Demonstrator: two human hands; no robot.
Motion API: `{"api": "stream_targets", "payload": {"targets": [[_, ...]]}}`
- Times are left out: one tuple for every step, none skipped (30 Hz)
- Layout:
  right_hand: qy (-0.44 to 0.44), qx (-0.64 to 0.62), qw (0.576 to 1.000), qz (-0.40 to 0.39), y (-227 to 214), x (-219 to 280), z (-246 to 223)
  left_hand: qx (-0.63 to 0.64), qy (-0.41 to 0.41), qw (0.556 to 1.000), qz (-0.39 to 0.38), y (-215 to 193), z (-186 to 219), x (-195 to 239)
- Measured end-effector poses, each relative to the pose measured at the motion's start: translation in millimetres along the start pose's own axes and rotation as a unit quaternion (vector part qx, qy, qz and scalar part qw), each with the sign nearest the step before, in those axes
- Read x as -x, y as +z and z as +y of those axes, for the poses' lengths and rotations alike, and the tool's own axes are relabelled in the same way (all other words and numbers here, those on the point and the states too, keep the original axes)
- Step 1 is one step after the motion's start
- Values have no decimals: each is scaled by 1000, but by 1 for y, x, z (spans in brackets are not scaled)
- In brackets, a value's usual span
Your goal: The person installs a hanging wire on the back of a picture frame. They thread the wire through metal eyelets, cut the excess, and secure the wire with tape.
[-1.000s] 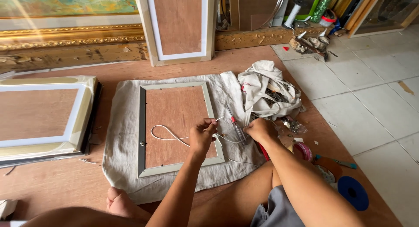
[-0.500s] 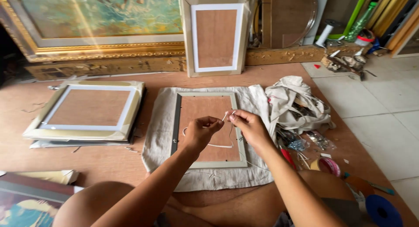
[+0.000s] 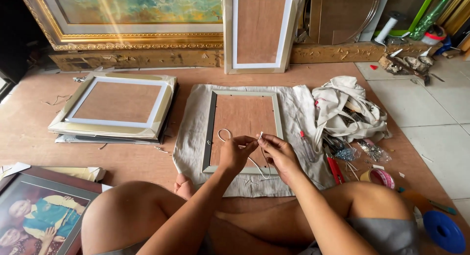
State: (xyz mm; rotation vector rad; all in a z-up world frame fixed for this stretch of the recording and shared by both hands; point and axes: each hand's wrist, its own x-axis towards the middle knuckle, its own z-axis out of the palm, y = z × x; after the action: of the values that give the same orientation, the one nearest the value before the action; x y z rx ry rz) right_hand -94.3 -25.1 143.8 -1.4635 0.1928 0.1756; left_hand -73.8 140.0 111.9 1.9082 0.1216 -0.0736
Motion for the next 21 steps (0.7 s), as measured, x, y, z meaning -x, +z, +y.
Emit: {"api": "stream_targets", "payload": {"targets": [[3, 1, 1000, 1, -1, -2, 5, 0, -3, 1000, -2, 0, -2, 0], [-5, -1, 1000, -1, -3, -5, 9, -9, -7, 1000, -11, 1, -3, -1], [-16, -3, 1000, -3, -4, -11, 12, -19, -8, 1000, -19, 0, -3, -5], [-16, -3, 1000, -3, -5, -10, 10, -19, -9, 1000, -20, 1, -4, -8], [-15, 5, 1000, 9, -4, -9, 9, -32, -13, 999, -16, 1, -6, -11], [-15, 12, 1000, 21, -4, -7, 8, -45, -18, 999, -12, 1, -8, -13], [-14, 12, 1000, 19, -11, -17, 15, -46, -19, 999, -10, -11, -16, -22], [-31, 30, 997, 56, -18, -26, 22, -91, -51, 994, 43, -22, -23, -30], [-48, 48, 993, 95, -27, -33, 30, -136, -83, 983, 95, -31, -31, -37], [-47, 48, 993, 94, -45, -49, 53, -136, -85, 982, 96, -39, -48, -39], [-23, 97, 985, 138, -65, -67, 72, -141, -162, 968, 133, -46, -62, -44], [0, 144, 973, 183, -84, -85, 91, -146, -237, 946, 169, -53, -76, -50], [0, 144, 973, 182, -88, -86, 92, -146, -237, 945, 169, -49, -102, -59], [70, 97, 977, 178, -91, -86, 93, -143, -280, 931, 187, -44, -128, -68], [139, 50, 974, 173, -95, -88, 92, -139, -322, 914, 203, -39, -153, -80], [137, 50, 974, 173, -98, -90, 94, -139, -320, 915, 204, -33, -152, -80], [149, 37, 974, 167, -99, -92, 96, -146, -322, 914, 200, -29, -151, -80], [161, 24, 973, 161, -99, -94, 99, -154, -324, 913, 196, -25, -150, -80], [162, 23, 974, 160, -104, -101, 104, -155, -325, 912, 197, -23, -147, -78], [130, 75, 966, 209, -108, -108, 109, -175, -318, 915, 177, -21, -144, -75], [99, 125, 953, 257, -112, -115, 116, -197, -313, 916, 156, -20, -143, -72]]}}
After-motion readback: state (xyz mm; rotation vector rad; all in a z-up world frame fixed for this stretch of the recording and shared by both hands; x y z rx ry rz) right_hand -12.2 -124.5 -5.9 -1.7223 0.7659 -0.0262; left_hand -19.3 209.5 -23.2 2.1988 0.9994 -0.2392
